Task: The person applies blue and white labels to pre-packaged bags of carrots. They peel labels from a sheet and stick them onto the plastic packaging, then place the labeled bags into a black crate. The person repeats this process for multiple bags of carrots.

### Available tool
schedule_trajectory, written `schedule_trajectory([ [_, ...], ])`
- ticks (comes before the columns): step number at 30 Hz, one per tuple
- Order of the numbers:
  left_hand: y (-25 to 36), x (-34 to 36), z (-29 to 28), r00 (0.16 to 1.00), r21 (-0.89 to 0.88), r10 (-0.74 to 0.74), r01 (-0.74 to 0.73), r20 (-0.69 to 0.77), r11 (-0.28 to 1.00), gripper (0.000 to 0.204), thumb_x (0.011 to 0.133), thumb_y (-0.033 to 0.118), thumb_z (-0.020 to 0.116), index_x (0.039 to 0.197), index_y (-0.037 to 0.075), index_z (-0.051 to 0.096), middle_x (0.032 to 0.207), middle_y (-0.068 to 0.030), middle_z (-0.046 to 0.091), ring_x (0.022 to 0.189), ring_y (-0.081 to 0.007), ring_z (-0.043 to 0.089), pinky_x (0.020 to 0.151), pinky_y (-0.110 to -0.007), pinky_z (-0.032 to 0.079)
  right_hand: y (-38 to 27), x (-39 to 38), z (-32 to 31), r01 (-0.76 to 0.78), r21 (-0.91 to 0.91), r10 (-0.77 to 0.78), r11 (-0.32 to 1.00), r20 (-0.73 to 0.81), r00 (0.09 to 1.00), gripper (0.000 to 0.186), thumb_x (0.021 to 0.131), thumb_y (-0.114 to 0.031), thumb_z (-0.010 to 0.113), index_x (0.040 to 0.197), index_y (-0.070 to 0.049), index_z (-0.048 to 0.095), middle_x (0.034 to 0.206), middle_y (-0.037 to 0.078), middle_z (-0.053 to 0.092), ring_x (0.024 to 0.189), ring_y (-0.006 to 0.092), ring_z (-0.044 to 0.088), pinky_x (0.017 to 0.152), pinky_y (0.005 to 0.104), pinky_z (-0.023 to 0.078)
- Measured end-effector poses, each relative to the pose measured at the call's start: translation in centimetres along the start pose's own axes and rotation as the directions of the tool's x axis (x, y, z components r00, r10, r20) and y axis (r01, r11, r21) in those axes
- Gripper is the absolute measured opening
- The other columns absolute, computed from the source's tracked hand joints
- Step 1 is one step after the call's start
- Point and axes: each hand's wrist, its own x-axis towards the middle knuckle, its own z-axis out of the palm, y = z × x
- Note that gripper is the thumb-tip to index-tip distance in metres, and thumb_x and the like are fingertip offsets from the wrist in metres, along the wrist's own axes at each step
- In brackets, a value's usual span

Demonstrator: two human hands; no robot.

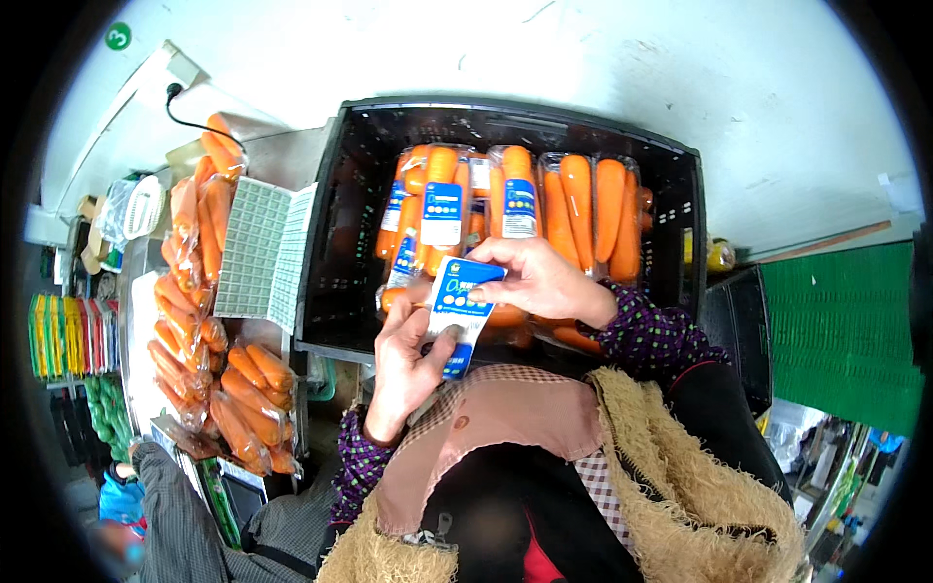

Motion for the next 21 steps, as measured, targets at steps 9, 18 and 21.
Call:
schedule_trajectory([
  [9,0.9,0.5,2.8,0.954,-0.262,-0.288,0.299,0.08,0.918,0.016,0.082,0.008,0.075,0.093,-0.002,0.07,0.074,0.002,0.066,0.069,-0.0038,0.055,0.062,-0.022,0.047,-2.8,-2.6,-1.9,0.132,-0.411,-0.226,0.902,-0.189,0.956,0.009,0.083,-0.009,0.07,0.089,-0.003,0.068,0.085,0.008,0.068,0.074,0.0137,0.066,0.066,0.0292,0.051],
  [18,-0.2,-0.6,3.7,0.938,-0.325,-0.311,0.345,0.153,0.881,0.022,0.085,0.013,0.072,0.1,-0.003,0.068,0.084,-0.0052,0.071,0.075,-0.0059,0.062,0.069,-0.025,0.052,4.9,-1.1,-18.1,-0.298,-0.554,0.147,0.777,-0.302,0.942,0.032,0.07,-0.019,0.08,0.093,-0.004,0.063,0.08,0.01,0.067,0.069,0.0188,0.065,0.059,0.0306,0.051],
  [21,-0.2,-1.0,3.0,0.932,-0.336,-0.336,0.362,0.134,0.87,0.022,0.087,0.013,0.07,0.103,-0.003,0.067,0.087,-0.0043,0.07,0.077,-0.0064,0.061,0.07,-0.025,0.051,6.7,-0.2,-17.7,-0.207,-0.805,-0.01,0.556,-0.255,0.967,0.037,0.067,-0.018,0.081,0.095,-0.003,0.061,0.079,0.016,0.066,0.076,0.0284,0.066,0.066,0.0367,0.051],
])
